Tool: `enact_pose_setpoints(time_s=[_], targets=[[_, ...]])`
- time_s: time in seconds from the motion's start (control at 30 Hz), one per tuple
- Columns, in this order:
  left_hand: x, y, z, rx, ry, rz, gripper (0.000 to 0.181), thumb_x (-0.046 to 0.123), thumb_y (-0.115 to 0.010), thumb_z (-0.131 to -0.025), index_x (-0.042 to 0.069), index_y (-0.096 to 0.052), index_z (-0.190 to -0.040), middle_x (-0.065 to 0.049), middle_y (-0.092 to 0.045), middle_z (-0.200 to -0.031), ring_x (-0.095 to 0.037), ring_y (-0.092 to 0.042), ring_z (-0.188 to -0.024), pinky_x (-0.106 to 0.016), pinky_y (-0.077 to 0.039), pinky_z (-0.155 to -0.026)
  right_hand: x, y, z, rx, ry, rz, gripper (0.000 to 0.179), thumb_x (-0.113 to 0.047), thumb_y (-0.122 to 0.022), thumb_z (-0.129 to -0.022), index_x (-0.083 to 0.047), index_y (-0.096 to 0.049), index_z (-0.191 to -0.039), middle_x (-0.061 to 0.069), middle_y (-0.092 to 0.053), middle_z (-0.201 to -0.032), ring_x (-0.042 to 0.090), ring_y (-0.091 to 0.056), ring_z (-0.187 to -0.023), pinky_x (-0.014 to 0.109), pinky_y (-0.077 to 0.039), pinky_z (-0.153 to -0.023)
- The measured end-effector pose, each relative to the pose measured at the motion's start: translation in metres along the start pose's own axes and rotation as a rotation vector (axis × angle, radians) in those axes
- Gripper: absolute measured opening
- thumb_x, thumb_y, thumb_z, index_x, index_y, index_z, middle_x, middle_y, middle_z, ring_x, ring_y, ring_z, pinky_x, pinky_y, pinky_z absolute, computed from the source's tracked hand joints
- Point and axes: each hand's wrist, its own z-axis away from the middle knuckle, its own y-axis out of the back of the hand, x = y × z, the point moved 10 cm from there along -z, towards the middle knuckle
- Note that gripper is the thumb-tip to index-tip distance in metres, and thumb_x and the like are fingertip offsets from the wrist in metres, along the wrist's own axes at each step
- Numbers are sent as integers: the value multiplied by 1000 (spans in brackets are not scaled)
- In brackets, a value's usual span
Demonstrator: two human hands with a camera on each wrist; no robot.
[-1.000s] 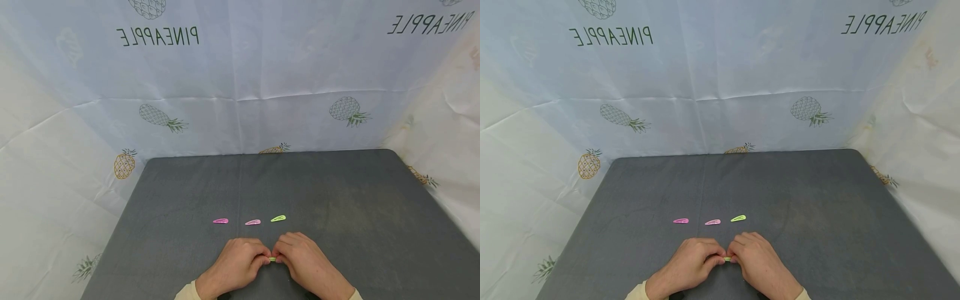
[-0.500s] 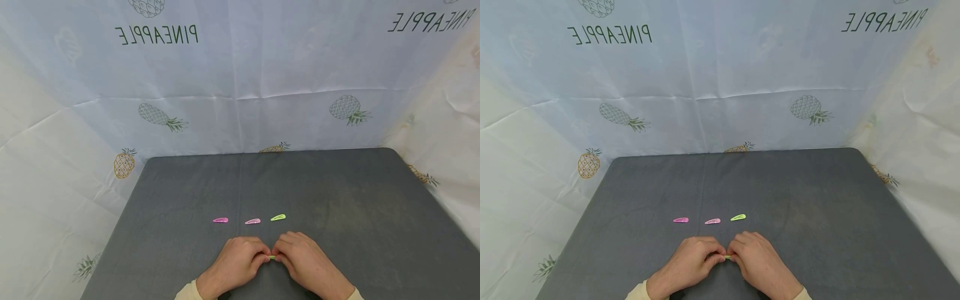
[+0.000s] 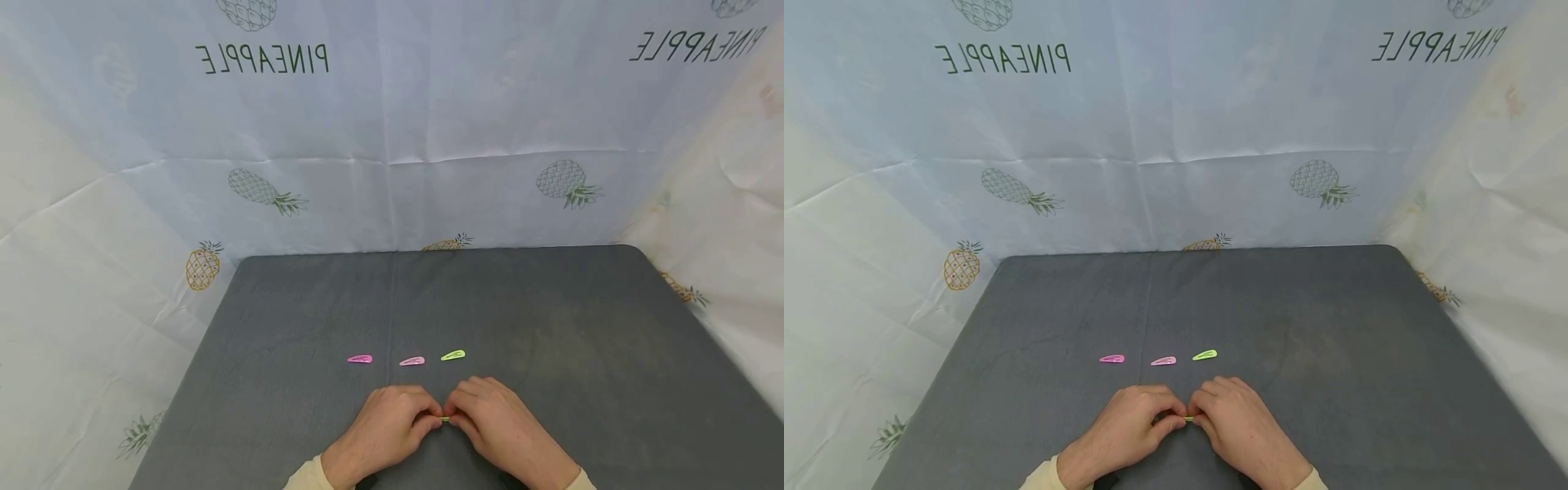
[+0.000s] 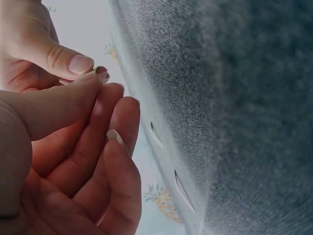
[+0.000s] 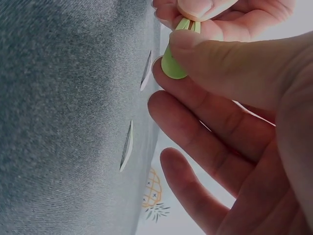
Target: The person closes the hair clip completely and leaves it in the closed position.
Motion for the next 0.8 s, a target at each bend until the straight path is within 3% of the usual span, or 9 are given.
enact_pose_setpoints(time_s=[0.3,0.47,0.7,0.8], targets=[[-2,5,0,25,10,-18,7,22,-86,-93,25,-84,-99,18,-75,-91,9,-63,-79,-13,-49,-70,9,2,-3,-54,-2,14,28,-15,-93,-81,-29,-71,-89,-21,-63,-84,-4,-54,-76,30,-54,-75],[-4,12,4,58,25,-46,8,22,-86,-92,25,-83,-98,18,-75,-92,5,-67,-82,-17,-53,-73,34,6,-5,-126,-80,34,25,-16,-91,-85,-30,-71,-87,-21,-63,-83,-3,-53,-75,31,-53,-72],[-12,10,7,19,91,-13,7,25,-85,-93,26,-84,-99,20,-74,-92,7,-66,-82,-19,-53,-75,79,13,-8,-204,-205,44,20,-14,-88,-89,-28,-73,-88,-19,-63,-83,-3,-52,-74,27,-50,-66],[-12,10,10,24,92,-16,6,25,-85,-93,26,-84,-99,20,-74,-92,7,-66,-83,-19,-53,-74,98,11,-9,-250,-260,41,17,-13,-86,-91,-25,-74,-89,-17,-64,-84,-3,-52,-74,26,-49,-66]])
